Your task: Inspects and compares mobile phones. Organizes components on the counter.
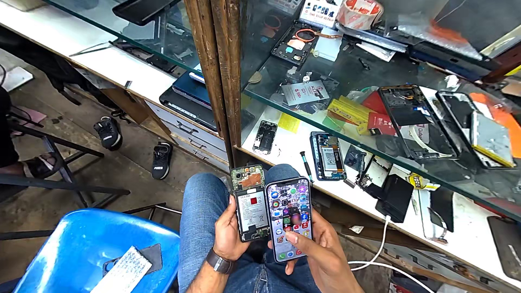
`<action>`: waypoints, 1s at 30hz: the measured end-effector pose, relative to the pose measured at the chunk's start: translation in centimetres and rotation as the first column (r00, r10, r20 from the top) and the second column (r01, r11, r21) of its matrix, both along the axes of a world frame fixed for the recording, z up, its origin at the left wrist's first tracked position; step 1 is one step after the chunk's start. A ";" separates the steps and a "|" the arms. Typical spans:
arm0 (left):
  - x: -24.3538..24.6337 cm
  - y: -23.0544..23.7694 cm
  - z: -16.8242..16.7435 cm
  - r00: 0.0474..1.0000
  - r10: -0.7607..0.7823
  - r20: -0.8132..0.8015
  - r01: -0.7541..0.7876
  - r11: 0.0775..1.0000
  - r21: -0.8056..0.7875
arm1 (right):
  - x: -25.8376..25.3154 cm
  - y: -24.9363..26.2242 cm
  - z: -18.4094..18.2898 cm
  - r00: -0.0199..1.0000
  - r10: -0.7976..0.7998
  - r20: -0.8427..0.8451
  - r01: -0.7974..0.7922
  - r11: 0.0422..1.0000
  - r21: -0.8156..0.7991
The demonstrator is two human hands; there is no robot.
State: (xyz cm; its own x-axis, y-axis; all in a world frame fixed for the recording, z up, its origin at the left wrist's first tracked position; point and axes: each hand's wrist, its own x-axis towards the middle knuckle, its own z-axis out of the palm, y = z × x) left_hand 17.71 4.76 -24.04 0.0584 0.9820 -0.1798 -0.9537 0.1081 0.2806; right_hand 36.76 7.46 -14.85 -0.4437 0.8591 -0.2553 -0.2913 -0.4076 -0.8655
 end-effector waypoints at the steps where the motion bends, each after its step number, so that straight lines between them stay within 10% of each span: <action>1: 0.0 0.0 0.0 1.000 0.001 -0.002 -0.001 1.000 -0.003 | 0.0 0.0 0.0 1.000 0.004 -0.002 -0.004 1.000 -0.002; 30: 0.1 0.0 0.5 0.999 0.017 -0.028 -0.018 0.999 -0.041 | 0.1 -0.1 0.1 1.000 -0.006 0.027 0.006 1.000 0.002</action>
